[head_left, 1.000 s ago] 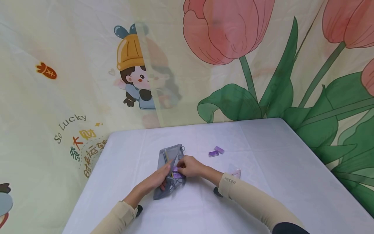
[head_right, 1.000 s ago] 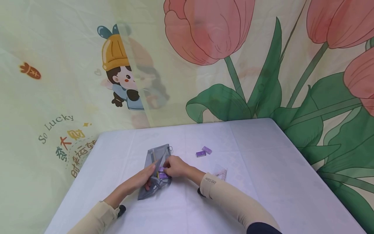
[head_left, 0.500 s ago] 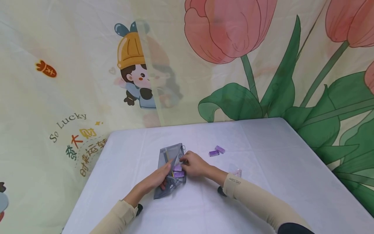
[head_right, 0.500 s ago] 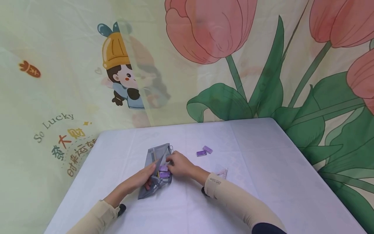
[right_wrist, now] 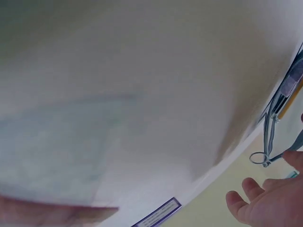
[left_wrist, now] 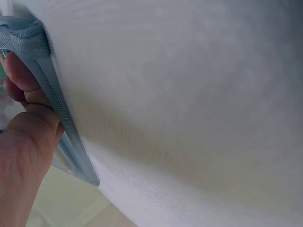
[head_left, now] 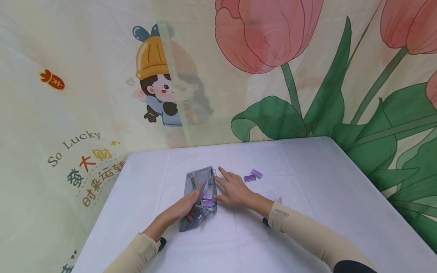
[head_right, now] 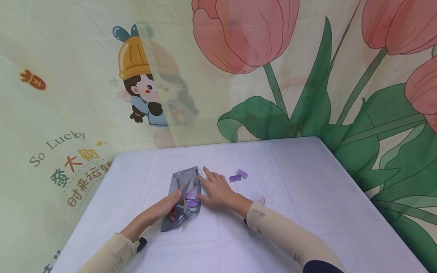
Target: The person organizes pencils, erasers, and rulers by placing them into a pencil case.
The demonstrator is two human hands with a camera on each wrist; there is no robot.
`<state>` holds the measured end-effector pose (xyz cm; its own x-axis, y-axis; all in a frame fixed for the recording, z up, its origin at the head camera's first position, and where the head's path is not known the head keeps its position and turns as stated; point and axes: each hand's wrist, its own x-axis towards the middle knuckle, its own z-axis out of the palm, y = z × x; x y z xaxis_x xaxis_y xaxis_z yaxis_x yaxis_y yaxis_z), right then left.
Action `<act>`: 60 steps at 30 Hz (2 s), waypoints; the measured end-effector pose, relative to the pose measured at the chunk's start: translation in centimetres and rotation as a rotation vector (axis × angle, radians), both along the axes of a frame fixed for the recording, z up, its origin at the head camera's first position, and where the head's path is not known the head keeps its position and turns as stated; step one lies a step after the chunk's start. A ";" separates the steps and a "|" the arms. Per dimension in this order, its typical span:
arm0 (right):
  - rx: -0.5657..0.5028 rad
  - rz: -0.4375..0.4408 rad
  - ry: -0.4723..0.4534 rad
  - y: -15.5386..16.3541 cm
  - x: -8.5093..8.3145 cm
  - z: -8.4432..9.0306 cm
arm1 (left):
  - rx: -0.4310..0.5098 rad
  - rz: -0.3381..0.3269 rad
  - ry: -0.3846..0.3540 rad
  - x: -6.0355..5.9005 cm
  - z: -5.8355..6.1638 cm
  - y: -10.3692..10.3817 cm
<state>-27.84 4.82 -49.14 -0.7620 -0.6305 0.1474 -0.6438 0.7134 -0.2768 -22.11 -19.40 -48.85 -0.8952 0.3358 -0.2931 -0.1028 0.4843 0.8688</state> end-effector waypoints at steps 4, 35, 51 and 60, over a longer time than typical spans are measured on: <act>0.043 0.023 -0.001 0.6 0.1 -0.2 | -0.004 -0.001 0.001 -0.1 0.0 0.1; 0.065 -0.097 -0.105 8.0 -1.6 0.8 | -0.022 0.005 -0.005 -0.2 -0.2 0.2; 0.015 -0.153 -0.147 11.4 -3.0 0.5 | -0.021 0.009 -0.005 0.0 -0.2 0.2; -0.131 -0.193 -0.276 13.2 -4.3 0.1 | -0.022 0.013 -0.013 0.0 -0.3 0.3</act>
<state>-32.11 18.04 -49.04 -0.8875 -0.4606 -0.0106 -0.3891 0.7615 -0.5184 -22.08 -19.15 -49.11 -0.8957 0.3174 -0.3115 -0.1202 0.5015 0.8567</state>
